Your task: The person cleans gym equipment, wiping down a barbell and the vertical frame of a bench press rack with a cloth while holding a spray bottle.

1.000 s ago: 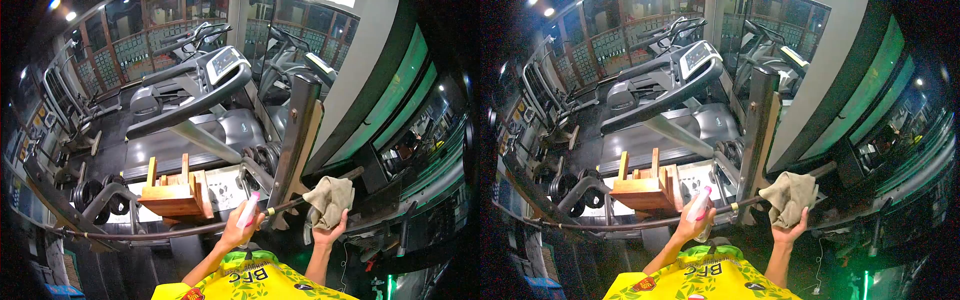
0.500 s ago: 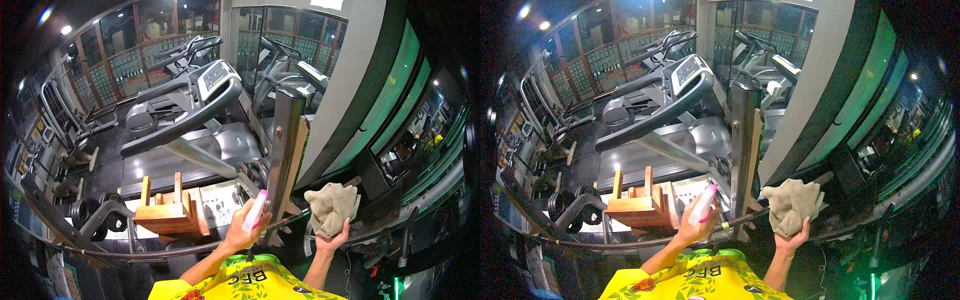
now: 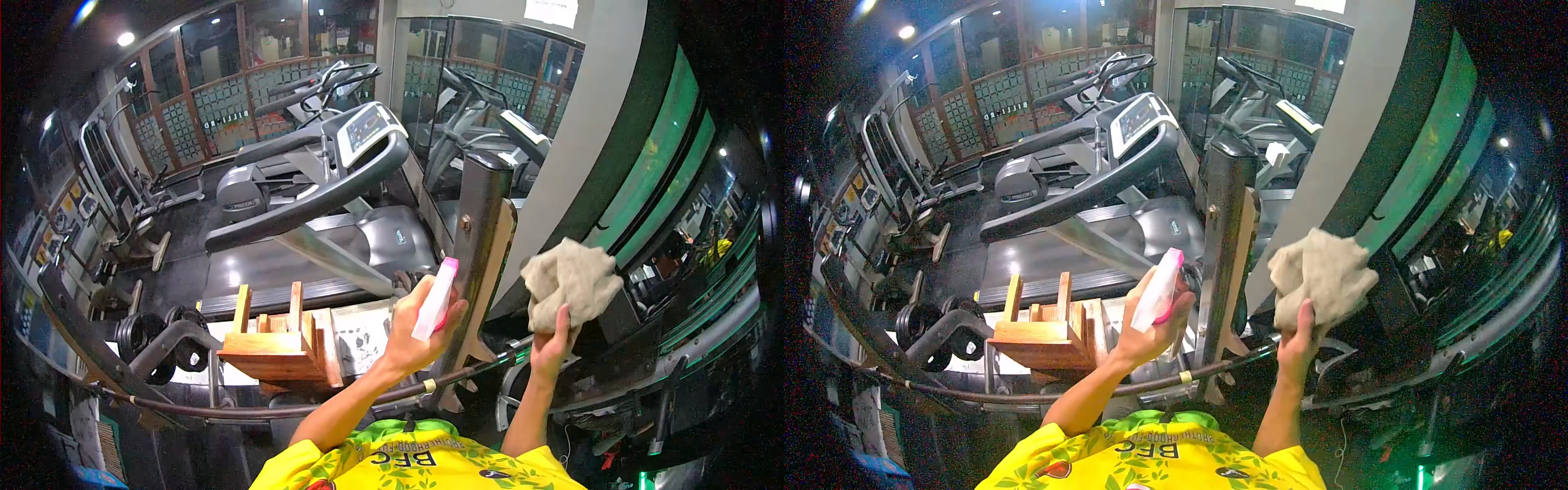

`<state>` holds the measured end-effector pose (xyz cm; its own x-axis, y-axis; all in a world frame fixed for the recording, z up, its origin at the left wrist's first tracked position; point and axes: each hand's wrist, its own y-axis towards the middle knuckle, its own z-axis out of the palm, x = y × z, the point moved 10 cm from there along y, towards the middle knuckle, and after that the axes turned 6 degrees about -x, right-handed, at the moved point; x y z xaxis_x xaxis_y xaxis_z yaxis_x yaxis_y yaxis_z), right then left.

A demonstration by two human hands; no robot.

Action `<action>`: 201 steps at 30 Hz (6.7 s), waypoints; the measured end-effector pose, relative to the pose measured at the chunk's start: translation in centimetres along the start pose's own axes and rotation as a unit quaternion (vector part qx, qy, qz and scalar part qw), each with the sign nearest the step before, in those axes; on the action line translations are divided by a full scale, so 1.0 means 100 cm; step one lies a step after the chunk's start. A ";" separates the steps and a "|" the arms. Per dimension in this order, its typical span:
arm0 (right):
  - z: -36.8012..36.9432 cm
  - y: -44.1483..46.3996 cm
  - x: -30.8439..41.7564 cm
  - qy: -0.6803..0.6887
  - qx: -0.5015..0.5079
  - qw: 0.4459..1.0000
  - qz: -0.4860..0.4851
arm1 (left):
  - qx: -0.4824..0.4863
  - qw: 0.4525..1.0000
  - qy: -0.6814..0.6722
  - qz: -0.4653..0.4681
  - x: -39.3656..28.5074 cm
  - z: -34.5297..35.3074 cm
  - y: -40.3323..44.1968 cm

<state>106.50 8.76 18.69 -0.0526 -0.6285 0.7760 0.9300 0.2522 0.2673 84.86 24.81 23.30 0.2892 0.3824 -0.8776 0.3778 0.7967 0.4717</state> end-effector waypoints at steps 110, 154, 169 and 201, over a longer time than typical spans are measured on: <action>0.184 -0.070 0.001 -0.564 0.473 0.560 -0.381 | -0.018 0.981 0.175 -0.082 0.056 -0.061 -0.111; 0.330 0.088 -0.031 -0.635 0.514 0.518 -0.254 | -0.045 0.987 0.143 -0.062 0.056 -0.060 -0.112; 0.309 0.073 -0.127 -0.950 0.282 -0.081 -0.105 | -0.039 0.987 0.133 -0.078 0.066 -0.059 -0.126; 0.143 -0.005 -0.280 -0.934 0.302 -0.184 -0.056 | -0.020 0.979 0.195 -0.055 0.070 -0.062 -0.128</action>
<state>102.33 36.78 5.05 -0.3293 0.0572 -0.9425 0.7878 0.5669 -0.2408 76.57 20.23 10.64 -0.1114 0.4360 -0.8930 0.3512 0.8579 0.3750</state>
